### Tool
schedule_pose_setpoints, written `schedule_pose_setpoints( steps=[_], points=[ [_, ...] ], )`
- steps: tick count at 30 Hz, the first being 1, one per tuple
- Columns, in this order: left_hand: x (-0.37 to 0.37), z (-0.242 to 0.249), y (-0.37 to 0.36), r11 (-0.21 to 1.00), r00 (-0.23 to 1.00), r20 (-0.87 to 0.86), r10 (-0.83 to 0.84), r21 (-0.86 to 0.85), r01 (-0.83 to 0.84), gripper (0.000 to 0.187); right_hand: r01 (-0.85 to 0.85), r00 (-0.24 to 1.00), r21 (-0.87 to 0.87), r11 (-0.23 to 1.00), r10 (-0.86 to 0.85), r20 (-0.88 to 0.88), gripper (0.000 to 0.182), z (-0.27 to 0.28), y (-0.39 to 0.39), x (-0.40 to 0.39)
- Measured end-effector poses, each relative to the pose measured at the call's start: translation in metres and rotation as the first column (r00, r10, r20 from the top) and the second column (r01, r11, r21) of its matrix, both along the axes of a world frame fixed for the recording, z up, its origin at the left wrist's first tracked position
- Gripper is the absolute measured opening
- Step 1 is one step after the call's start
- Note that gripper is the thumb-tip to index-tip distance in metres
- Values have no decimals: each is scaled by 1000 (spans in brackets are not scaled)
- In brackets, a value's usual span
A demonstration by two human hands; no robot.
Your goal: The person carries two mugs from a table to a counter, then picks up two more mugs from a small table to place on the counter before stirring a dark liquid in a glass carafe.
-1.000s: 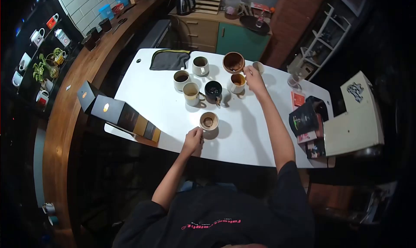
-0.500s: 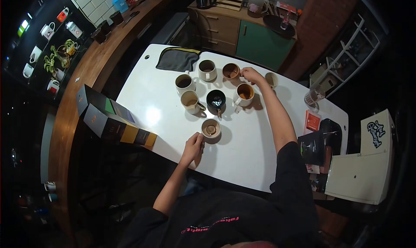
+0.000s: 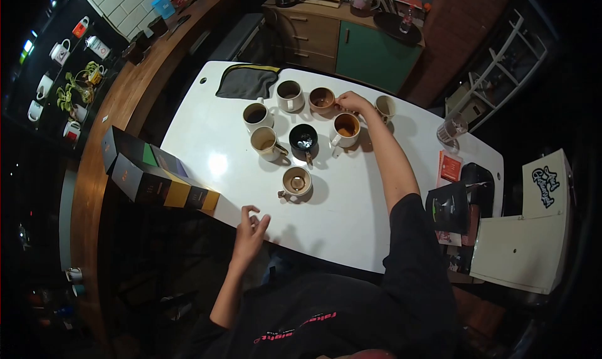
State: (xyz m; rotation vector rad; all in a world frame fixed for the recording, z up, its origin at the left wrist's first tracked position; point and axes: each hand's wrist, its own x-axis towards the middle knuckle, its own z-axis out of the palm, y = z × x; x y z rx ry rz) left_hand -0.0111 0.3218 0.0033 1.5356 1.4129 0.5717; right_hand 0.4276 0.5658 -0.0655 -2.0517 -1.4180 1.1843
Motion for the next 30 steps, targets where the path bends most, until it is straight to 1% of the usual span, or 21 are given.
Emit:
schedule_pose_setpoints(
  steps=[2, 5, 7, 9, 10, 11, 12, 14, 15, 16, 17, 18, 19, 20, 21, 22, 23, 26, 27, 29, 30],
  points=[
    [-13, 17, -8, 999, 998, 62, -33, 23, 31, 23, -10, 997, -48, 999, 13, 71, 30, 4, -1, -2],
    [-24, 51, -13, 994, 991, 73, -111, -14, 112, 27, -24, 996, 67, 997, 18, 92, 27, -64, 29, 18],
    [-31, 56, -15, 991, 983, 127, -133, -1, 134, 29, 30, 990, 54, 998, -37, 137, 25, -36, 19, 7],
    [-38, 62, -17, 987, 971, 179, -159, 11, 160, 31, 111, 901, 66, 992, -128, 415, 28, -17, 14, -2],
    [-42, 68, -18, 976, 958, 184, -219, 33, 216, 32, 134, 855, 206, 969, -218, 471, 31, -8, 18, -1],
    [-49, 73, -22, 961, 943, 187, -275, 49, 271, 33, 143, 802, 336, 931, -308, 512, 34, -2, 18, -3],
    [-54, 78, -23, 952, 934, 185, -304, 72, 296, 37, 159, 871, 328, 931, -289, 398, 39, 66, -13, -25],
    [-70, 83, -25, 944, 918, 219, -330, 68, 323, 40, 230, 896, 600, 766, -407, 176, 32, 156, -83, -67],
    [-77, 86, -25, 935, 901, 251, -353, 72, 347, 43, 204, 924, 740, 641, -376, 71, 25, 195, -131, -92],
    [-83, 89, -24, 926, 893, 246, -377, 119, 358, 53, 243, 941, 799, 550, -335, -56, 20, 224, -179, -114],
    [-89, 91, -22, 917, 882, 250, -399, 119, 381, 53, 332, 941, 845, 418, -210, -266, 22, 244, -227, -138],
    [-95, 92, -19, 902, 864, 261, -431, 155, 403, 56, 294, 956, 885, 362, -98, -277, 21, 269, -283, -159],
    [-102, 93, -16, 885, 844, 268, -464, 192, 425, 60, 110, 980, 984, 138, -180, -84, 24, 282, -330, -179],
    [-106, 96, -13, 861, 825, 258, -503, 233, 452, 65, 152, 636, 982, 113, -771, -9, 21, 233, -390, -170],
    [-108, 96, -8, 841, 805, 252, -537, 231, 488, 65, 413, 909, 879, 237, -45, -415, 18, 288, -444, -207],
    [-108, 95, -4, 816, 764, 294, -575, 282, 505, 66, 284, 958, 954, -99, 58, -279, 15, 298, -478, -234],
    [-106, 96, -1, 790, 718, 335, -610, 326, 520, 67, 132, 990, 896, -424, 96, -100, 20, 303, -504, -257],
    [-85, 112, 0, 712, 664, 343, -665, 562, 422, 67, 59, 995, 938, -342, -52, -82, 22, 318, -567, -315],
    [-78, 121, -3, 708, 600, 428, -676, 604, 367, 67, 29, 994, 952, -306, -93, -60, 23, 324, -593, -326],
    [-59, 154, -14, 643, 397, 536, -745, 735, 215, 69, -39, 988, 970, -239, -157, 1, 25, 335, -653, -361],
    [-50, 172, -16, 583, 163, 563, -810, 801, 133, 68, -82, 983, 976, -204, -179, 45, 26, 345, -668, -370]
  ],
)
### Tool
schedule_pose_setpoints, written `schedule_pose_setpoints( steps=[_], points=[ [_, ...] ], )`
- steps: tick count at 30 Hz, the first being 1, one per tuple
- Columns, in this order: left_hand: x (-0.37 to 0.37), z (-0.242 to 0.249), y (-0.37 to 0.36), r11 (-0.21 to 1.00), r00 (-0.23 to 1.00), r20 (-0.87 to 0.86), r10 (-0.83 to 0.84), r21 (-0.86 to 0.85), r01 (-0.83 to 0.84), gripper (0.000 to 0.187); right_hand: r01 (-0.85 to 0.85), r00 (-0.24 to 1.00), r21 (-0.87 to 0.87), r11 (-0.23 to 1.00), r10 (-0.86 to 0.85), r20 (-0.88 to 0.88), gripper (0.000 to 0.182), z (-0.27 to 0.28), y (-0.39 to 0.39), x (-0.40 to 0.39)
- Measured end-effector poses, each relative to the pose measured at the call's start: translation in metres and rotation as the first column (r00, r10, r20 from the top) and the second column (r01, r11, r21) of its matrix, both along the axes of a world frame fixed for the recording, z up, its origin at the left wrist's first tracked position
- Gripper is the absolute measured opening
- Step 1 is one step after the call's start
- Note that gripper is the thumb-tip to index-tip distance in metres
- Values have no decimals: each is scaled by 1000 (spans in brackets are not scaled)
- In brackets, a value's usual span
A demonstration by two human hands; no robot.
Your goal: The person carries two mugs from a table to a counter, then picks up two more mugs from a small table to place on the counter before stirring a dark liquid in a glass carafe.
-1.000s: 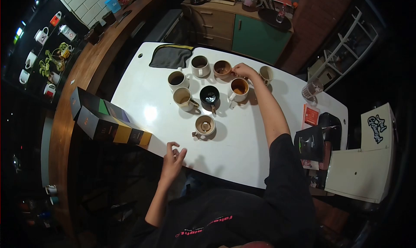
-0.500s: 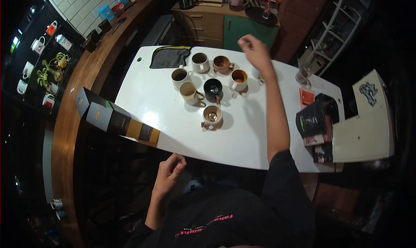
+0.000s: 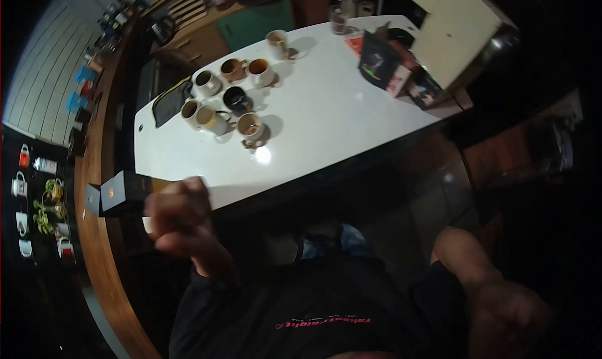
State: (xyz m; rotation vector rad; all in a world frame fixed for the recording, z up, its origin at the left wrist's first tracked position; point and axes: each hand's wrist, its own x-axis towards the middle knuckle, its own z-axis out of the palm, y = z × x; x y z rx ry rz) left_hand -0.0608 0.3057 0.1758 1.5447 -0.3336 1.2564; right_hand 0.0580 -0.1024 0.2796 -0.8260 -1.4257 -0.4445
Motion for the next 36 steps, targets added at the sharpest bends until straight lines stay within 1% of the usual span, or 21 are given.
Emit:
schedule_pose_setpoints(
  steps=[1, 2, 3, 4, 5, 6, 7, 8, 9, 10, 11, 15, 16, 17, 20, 25, 27, 31, 36],
  points=[
    [9, 27, -14, 995, 997, 76, -14, 97, 7, 67, 22, 999, -38, 999, -21, 37, 28, 0, -72, -25],
    [3, 43, -21, 995, 997, 78, -24, 97, 16, 56, 45, 997, -78, 996, -39, 72, 29, 15, -64, -27],
    [10, 60, -34, 969, 955, 207, -212, 168, 179, 55, 68, 993, -115, 991, -56, 106, 31, 26, -73, -37],
    [14, 85, -57, 979, 943, 285, -169, 163, 126, 57, 95, 988, -147, 985, -75, 137, 33, 33, -98, -47],
    [12, 110, -77, 935, 960, 161, -230, 309, 172, 50, 125, 981, -174, 977, -96, 166, 34, 50, -65, -43],
    [16, 124, -99, 911, 906, 232, -353, 306, 276, 44, 99, 994, -303, 948, -79, 78, 44, 53, -82, -47],
    [7, 151, -97, 722, 888, -38, -459, 566, 398, 59, 134, 990, -299, 945, -113, 86, 44, 46, -104, -40],
    [-2, 168, -79, 545, 856, -141, -497, 718, 434, 58, 172, 984, -299, 939, -151, 92, 44, 47, -129, -42],
    [14, 188, -126, 537, 836, -132, -533, 710, 455, 58, 212, 977, -304, 929, -191, 96, 43, 50, -148, -43],
    [35, 211, -189, 600, 877, 7, -481, 731, 324, 46, 254, 967, -309, 917, -235, 97, 43, 50, -178, -46],
    [53, 221, -237, 660, 895, 148, -420, 727, 189, 36, 298, 955, -314, 902, -280, 100, 43, 50, -213, -49],
    [119, 200, -340, 641, 801, 143, -582, 687, 343, 36, 464, 882, -317, 827, -466, 73, 42, 38, -310, -59],
    [153, 207, -400, 622, 771, 147, -620, 690, 369, 36, 507, 857, -299, 808, -510, 74, 42, 38, -346, -52],
    [170, 213, -438, 622, 756, 154, -636, 683, 384, 36, 528, 844, -295, 797, -531, 74, 42, 42, -362, -50],
    [197, 205, -458, 656, 729, 213, -651, 641, 399, 36, 568, 819, -303, 766, -562, 114, 41, 58, -411, -24],
    [275, 204, -518, 666, 741, 210, -638, 633, 394, 37, 562, 824, -242, 791, -560, 85, 41, 50, -462, 61],
    [315, 201, -535, 673, 749, 210, -629, 630, 388, 37, 556, 829, -218, 802, -554, 75, 40, 46, -476, 103],
    [410, 193, -567, 708, 732, 275, -624, 594, 381, 38, 581, 814, -198, 790, -569, 118, 40, 50, -502, 194],
    [531, 202, -599, 748, 736, 315, -599, 548, 374, 39, 581, 814, -176, 795, -566, 130, 39, 67, -527, 320]
  ],
)
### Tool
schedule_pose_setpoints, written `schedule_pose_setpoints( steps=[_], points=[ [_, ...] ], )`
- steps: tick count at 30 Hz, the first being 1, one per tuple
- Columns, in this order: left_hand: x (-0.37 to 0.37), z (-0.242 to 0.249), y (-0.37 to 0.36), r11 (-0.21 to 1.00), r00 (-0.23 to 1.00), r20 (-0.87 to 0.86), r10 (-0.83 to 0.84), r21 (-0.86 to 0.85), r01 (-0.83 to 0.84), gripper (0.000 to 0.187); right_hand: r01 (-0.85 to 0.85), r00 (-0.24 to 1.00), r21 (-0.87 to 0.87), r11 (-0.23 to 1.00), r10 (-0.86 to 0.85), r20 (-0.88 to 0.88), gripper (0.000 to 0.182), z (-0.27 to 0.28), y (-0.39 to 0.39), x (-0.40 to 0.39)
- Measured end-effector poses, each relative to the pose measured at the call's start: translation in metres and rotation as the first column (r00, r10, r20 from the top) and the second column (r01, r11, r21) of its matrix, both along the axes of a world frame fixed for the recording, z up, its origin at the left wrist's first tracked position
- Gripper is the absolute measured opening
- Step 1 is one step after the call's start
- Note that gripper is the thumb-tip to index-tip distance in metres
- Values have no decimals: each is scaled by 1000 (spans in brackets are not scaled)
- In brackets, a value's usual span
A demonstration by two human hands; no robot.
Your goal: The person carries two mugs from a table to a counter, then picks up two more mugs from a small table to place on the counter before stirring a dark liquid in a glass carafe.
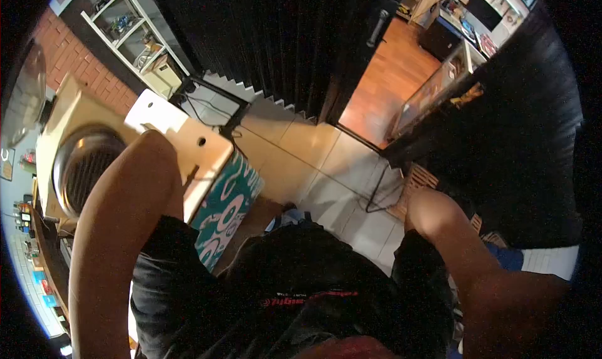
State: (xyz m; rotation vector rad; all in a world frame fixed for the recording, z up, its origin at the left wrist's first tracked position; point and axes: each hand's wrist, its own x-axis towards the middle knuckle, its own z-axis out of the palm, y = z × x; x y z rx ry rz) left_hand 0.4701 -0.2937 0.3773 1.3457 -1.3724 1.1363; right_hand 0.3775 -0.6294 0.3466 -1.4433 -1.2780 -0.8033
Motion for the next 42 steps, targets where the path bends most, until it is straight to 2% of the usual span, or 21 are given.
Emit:
schedule_pose_setpoints(
  steps=[7, 10, 15, 20, 28, 34, 37, 40, 42],
  points=[
    [149, 11, -46, 995, 995, 3, 100, -21, -100, 40, -96, 995, 84, 992, 93, 32, 38, 1, -39, 185],
    [199, -1, -71, 973, 975, 5, 223, -55, -222, 40, -217, 976, 95, 972, 213, 47, 37, -7, -64, 276],
    [271, 2, -99, 884, 887, 5, 461, -89, -459, 41, -450, 893, 136, 883, 445, 67, 37, -3, -81, 432],
    [328, 4, -114, 734, 743, -30, 668, -136, -666, 42, -649, 758, 162, 744, 650, 52, 36, 7, -65, 563],
    [384, -16, -73, 479, 488, 5, 873, -200, -854, 44, -846, 518, 217, 487, 847, 118, 35, -14, 43, 699],
    [421, -32, -32, 221, 248, -105, 963, -223, -949, 45, -918, 303, 277, 283, 953, 30, 34, -26, 150, 779],
    [444, -32, -13, 118, 143, -80, 986, -259, -959, 46, -942, 204, 287, 177, 977, 67, 34, -21, 200, 815],
    [460, -39, 7, -5, -6, 2, 1000, -303, -953, 46, -957, 59, 289, 10, 985, 161, 33, -26, 265, 847],
    [476, -48, 13, -87, -86, -18, 996, -319, -944, 47, -952, -14, 302, -59, 989, 148, 33, -32, 295, 868]
  ],
)
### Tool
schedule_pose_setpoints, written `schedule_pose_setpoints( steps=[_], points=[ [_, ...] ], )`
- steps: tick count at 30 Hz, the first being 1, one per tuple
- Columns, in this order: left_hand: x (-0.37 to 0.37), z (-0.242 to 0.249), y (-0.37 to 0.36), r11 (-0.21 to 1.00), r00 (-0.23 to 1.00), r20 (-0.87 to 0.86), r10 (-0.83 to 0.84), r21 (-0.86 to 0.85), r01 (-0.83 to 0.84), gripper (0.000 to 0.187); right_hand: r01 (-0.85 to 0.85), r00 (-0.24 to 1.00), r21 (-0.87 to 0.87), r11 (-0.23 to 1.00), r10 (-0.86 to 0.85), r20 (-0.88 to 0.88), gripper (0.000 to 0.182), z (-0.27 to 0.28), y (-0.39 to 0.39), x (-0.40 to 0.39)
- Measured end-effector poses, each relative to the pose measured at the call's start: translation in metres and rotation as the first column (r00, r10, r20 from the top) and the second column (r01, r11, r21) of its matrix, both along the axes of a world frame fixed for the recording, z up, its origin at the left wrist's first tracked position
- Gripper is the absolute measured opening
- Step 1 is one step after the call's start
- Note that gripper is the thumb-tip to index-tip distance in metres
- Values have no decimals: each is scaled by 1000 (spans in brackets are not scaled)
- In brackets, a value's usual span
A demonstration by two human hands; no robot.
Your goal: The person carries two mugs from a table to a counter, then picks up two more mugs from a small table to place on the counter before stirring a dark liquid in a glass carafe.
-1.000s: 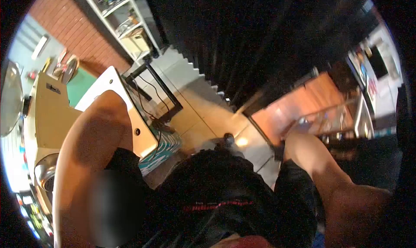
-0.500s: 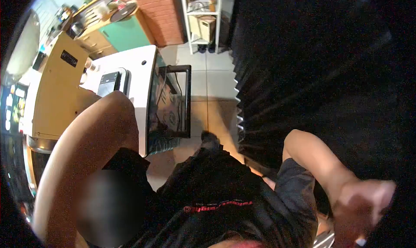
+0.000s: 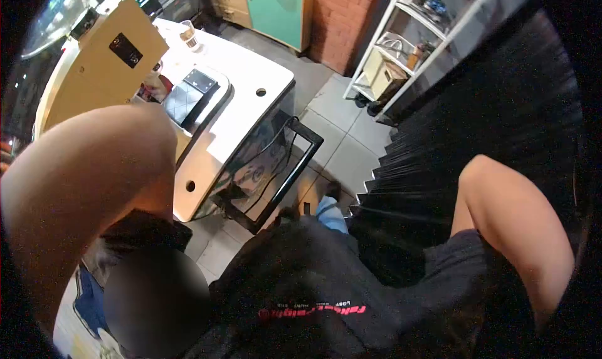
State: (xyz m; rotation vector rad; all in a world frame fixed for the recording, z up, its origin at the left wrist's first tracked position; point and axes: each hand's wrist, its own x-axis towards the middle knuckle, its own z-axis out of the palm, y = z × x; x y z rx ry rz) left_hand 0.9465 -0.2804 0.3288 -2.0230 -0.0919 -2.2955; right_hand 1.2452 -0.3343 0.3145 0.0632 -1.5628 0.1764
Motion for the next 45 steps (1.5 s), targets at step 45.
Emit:
schedule_pose_setpoints(
  steps=[45],
  points=[
    [173, -9, 527, 644, 852, 420, 313, 565, -515, 59, -371, 761, 673, 640, 625, -174, 31, 57, 692, 121]
  ],
)
